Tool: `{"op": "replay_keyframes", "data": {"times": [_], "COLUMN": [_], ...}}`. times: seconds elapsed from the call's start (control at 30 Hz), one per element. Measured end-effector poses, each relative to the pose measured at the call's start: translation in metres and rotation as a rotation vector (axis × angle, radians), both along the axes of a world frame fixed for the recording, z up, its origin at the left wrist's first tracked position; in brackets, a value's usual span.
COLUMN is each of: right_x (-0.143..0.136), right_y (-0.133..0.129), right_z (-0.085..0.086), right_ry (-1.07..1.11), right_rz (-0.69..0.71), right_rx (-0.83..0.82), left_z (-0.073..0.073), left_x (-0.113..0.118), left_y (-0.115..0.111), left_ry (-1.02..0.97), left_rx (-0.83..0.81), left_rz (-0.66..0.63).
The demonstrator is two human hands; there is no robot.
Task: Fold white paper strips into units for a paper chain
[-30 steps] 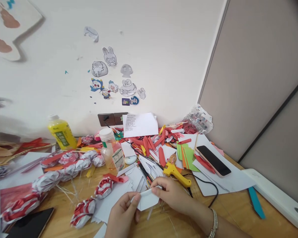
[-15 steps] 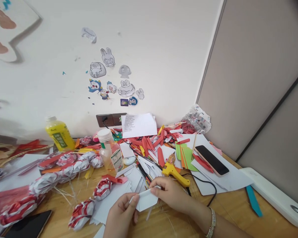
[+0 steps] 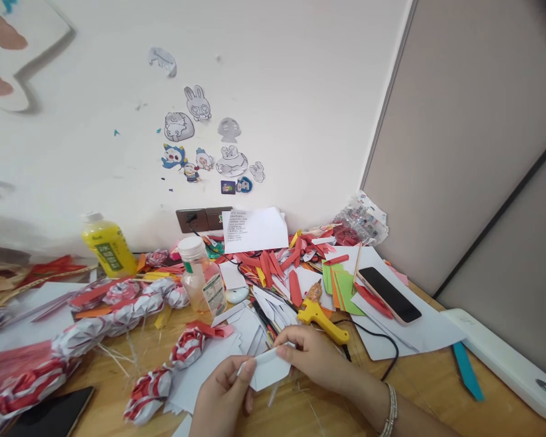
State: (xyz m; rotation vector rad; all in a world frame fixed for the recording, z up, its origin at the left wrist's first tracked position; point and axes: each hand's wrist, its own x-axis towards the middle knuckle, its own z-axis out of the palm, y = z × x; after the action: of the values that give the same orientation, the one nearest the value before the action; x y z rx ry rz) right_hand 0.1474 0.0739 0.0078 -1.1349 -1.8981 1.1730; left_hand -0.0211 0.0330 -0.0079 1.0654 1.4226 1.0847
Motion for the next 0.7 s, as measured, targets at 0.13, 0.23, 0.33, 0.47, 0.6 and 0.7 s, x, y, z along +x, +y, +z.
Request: {"op": "replay_keyframes", "data": {"times": [0.13, 0.23, 0.33, 0.47, 0.6, 0.7], "right_x": [0.0, 0.001, 0.002, 0.003, 0.002, 0.0], "right_y": [-0.001, 0.002, 0.005, 0.007, 0.006, 0.004], "right_z": [0.001, -0.004, -0.01, -0.016, -0.014, -0.009], "right_ry": [0.001, 0.029, 0.033, 0.021, 0.045, 0.069], "right_rz": [0.004, 0.009, -0.02, -0.052, -0.037, -0.024], "right_rx": [0.008, -0.047, -0.091, -0.096, -0.104, -0.104], "left_z": [0.002, 0.004, 0.005, 0.006, 0.006, 0.007], "left_x": [0.0, 0.001, 0.002, 0.002, 0.0, 0.0], "left_y": [0.0, 0.0, -0.001, -0.002, -0.003, -0.003], "left_ry": [-0.021, -0.07, -0.146, -0.155, -0.147, -0.167], "left_rx": [-0.015, -0.005, 0.03, 0.052, 0.045, 0.039], "left_rz": [0.002, 0.002, 0.01, 0.02, 0.031, 0.037]}}
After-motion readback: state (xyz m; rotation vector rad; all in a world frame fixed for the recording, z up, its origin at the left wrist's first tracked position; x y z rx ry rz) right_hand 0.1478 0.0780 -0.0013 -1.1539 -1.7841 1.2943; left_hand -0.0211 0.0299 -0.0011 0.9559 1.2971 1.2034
